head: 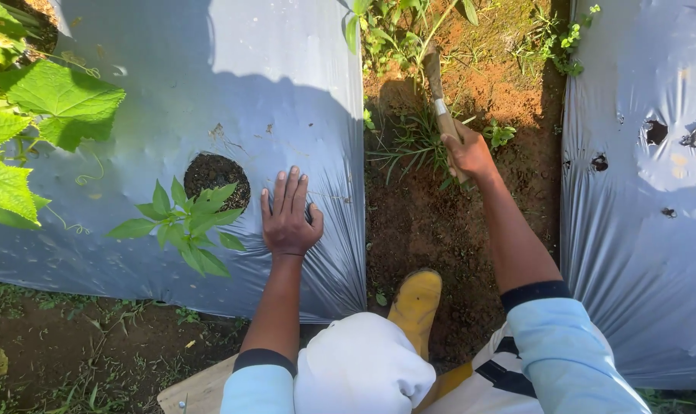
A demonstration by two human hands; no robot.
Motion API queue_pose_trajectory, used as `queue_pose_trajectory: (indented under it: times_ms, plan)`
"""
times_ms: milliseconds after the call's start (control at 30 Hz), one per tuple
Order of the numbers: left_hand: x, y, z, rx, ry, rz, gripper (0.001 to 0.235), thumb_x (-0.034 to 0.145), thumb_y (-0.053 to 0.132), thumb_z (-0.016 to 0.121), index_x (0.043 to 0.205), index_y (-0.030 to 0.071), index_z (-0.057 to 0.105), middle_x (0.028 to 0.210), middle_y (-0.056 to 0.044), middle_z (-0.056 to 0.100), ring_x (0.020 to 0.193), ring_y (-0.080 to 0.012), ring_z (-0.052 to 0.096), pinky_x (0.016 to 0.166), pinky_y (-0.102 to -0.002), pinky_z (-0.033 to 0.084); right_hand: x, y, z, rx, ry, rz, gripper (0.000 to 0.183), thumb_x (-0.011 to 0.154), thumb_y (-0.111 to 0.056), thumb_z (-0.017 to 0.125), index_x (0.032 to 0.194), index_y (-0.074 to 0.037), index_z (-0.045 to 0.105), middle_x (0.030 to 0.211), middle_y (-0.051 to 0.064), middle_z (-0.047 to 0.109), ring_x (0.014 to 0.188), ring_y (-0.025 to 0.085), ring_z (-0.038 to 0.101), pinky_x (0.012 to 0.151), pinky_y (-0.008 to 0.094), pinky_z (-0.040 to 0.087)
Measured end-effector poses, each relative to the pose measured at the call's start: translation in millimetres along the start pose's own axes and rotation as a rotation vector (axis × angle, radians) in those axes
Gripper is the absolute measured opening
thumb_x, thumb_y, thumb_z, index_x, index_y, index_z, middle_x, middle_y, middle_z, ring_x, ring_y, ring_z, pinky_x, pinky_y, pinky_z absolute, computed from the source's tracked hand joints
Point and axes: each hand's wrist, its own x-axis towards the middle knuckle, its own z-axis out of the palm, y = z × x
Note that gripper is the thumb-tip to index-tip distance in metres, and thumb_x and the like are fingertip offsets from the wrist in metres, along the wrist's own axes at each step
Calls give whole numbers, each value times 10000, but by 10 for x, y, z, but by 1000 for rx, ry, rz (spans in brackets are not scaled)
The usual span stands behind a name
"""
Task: Clearing grass and weeds from the soil between plastic-covered plant rows using a hand sickle.
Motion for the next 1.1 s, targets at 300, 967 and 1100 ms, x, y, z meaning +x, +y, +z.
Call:
queue_pose_trajectory:
  times_ms: [300, 967, 1100]
  plan:
    - [16, 1, -6, 15, 5, 20, 584, 831, 291, 562, 1399, 199, 669, 1534, -16, 590, 1447, -191, 507, 1231, -465, 287, 267, -44, 68, 119, 87, 28, 612, 1120, -260, 548, 1545, 129, 341, 690, 193, 675, 504, 216, 682, 438, 324, 604]
    - [-1, -1, -9, 10, -11, 4, 570, 837, 283, 561, 1390, 210, 678, 1512, -1, 613, 1431, -190, 527, 1225, -463, 293, -1553, -115, -548, -375, 79, 96, 626, 1006, -305, 721, 1570, -109, 533, 1313, 343, 641, 1204, 547, 588, 959, 657, 533]
    - [-25, -2, -19, 0, -5, -2, 571, 832, 276, 568, 1387, 208, 683, 1503, -2, 623, 1423, -192, 538, 1220, -464, 297, -1510, -18, -603, -372, 214, -63, 623, 1007, -241, 744, 1579, -117, 531, 1286, 343, 656, 1196, 538, 597, 1004, 647, 501]
